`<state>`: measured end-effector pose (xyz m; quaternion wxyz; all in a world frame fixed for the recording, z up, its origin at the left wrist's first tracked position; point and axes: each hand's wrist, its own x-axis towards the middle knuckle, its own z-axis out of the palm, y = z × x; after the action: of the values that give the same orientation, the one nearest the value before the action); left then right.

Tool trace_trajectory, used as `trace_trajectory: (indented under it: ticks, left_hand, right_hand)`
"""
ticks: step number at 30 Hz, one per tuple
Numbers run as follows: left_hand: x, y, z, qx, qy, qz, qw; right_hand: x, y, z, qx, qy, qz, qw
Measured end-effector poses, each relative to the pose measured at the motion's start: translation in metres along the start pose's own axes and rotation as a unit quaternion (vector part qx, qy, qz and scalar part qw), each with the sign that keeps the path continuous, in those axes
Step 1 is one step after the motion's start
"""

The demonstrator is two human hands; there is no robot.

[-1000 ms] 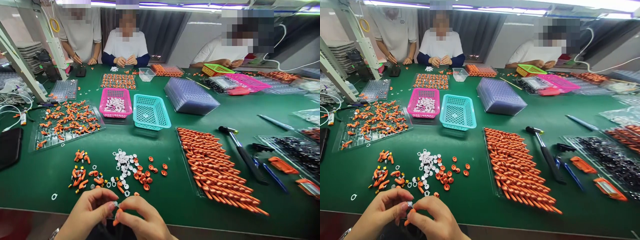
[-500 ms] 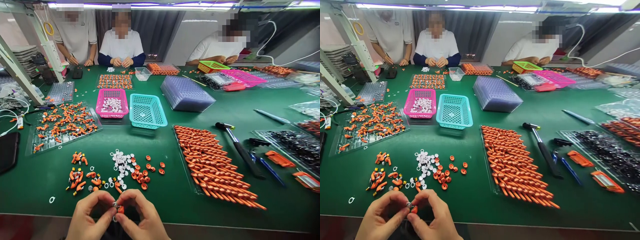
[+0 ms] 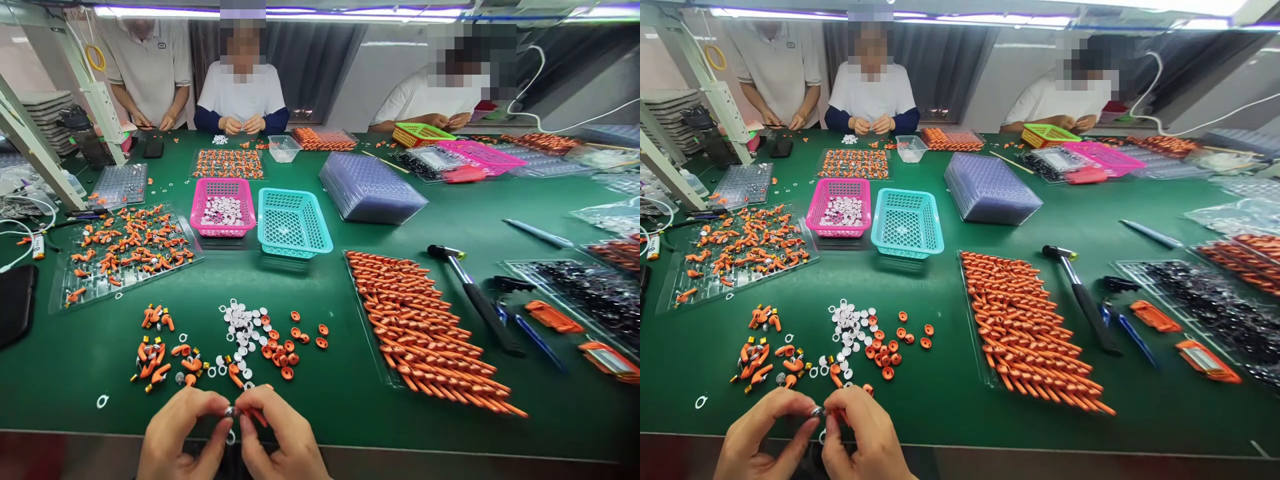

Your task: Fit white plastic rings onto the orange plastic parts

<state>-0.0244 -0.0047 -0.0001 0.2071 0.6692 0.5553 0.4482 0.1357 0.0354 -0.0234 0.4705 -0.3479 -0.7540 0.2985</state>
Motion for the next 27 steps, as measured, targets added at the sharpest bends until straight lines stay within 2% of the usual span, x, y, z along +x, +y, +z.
trace_trajectory:
  ticks: [4, 6, 9, 11, 13, 19, 27]
  left_hand:
    - [0.000, 0.000, 0.000, 0.003, -0.004, 0.027, 1.000]
    - [0.000, 0.001, -0.001, -0.018, -0.007, 0.015, 1.000]
    - [0.003, 0.004, -0.003, -0.113, -0.036, -0.072, 0.990]
    - [0.008, 0.005, -0.005, -0.183, -0.075, -0.137, 0.971]
    - [0.013, 0.005, -0.008, -0.221, -0.119, -0.167, 0.953]
    - [0.024, 0.005, -0.011, -0.221, -0.174, -0.154, 0.947]
    - [0.026, 0.010, -0.015, -0.188, -0.197, -0.123, 0.954]
  right_hand:
    - [0.002, -0.001, -0.003, 0.001, -0.019, 0.020, 1.000]
    - [0.003, -0.002, -0.006, 0.028, -0.040, 0.050, 0.998]
    - [0.004, -0.003, -0.012, 0.089, -0.074, 0.107, 0.988]
    - [0.006, -0.004, -0.016, 0.138, -0.105, 0.142, 0.975]
    - [0.008, -0.006, -0.020, 0.184, -0.138, 0.169, 0.958]
    - [0.011, -0.008, -0.026, 0.291, -0.213, 0.238, 0.902]
    - [0.009, -0.007, -0.028, 0.318, -0.236, 0.264, 0.879]
